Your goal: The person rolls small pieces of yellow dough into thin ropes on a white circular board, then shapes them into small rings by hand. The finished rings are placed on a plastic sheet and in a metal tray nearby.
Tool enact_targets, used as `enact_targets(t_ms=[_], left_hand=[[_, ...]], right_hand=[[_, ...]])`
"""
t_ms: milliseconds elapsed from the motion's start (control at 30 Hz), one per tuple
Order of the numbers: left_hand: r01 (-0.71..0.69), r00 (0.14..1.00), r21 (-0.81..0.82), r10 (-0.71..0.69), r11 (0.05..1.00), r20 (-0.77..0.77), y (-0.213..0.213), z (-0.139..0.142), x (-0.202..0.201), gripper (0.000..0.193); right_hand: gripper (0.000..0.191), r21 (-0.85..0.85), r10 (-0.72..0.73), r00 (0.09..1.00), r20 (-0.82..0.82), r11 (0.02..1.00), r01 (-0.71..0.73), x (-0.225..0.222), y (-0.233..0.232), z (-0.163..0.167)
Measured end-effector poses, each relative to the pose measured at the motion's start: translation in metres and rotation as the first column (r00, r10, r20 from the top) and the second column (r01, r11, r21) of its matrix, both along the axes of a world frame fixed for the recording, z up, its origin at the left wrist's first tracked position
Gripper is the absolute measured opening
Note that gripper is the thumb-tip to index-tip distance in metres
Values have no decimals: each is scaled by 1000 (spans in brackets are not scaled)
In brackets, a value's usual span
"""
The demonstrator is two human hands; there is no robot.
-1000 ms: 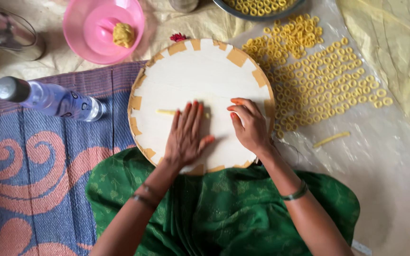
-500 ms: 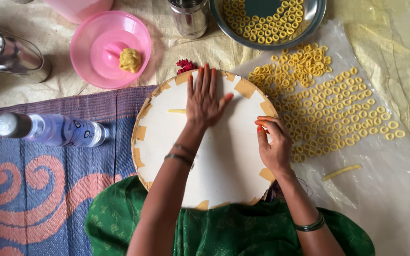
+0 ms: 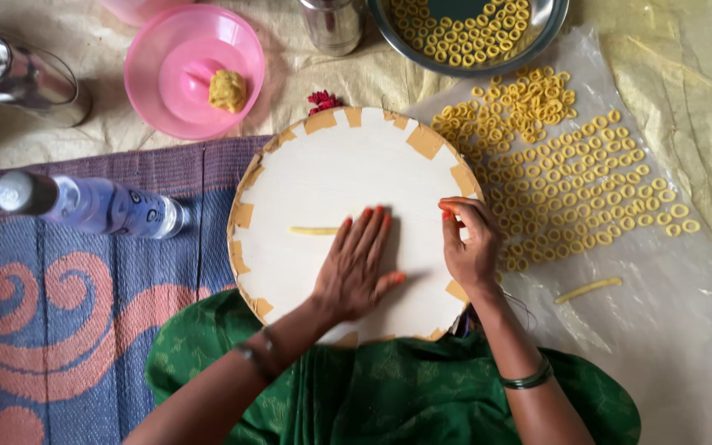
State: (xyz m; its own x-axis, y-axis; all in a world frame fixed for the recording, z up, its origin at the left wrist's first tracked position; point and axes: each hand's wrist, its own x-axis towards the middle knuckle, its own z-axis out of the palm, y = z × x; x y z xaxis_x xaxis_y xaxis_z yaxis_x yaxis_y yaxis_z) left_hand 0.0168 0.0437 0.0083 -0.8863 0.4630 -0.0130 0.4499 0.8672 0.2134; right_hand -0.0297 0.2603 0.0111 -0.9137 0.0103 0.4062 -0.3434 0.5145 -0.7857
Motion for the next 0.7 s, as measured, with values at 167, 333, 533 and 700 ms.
enact_targets(t_ms=[167, 333, 533, 700], left_hand=[[64, 997, 2, -64, 998, -53, -12, 7, 31, 90], [-70, 992, 25, 72, 997, -104, 12, -12, -33, 91], [-262, 954, 46, 265, 964, -139, 30, -21, -162, 92], [-303, 942, 92, 313, 948, -123, 32, -21, -183, 93]], right_hand=[[14, -115, -35, 997, 69, 992, 42, 10, -7, -2], [15, -215, -58, 990, 125, 973, 84, 3, -10, -11], [16, -237, -72, 985, 158, 965, 109, -15, -2, -22], [15, -179, -46, 984, 174, 981, 78, -15, -9, -22]])
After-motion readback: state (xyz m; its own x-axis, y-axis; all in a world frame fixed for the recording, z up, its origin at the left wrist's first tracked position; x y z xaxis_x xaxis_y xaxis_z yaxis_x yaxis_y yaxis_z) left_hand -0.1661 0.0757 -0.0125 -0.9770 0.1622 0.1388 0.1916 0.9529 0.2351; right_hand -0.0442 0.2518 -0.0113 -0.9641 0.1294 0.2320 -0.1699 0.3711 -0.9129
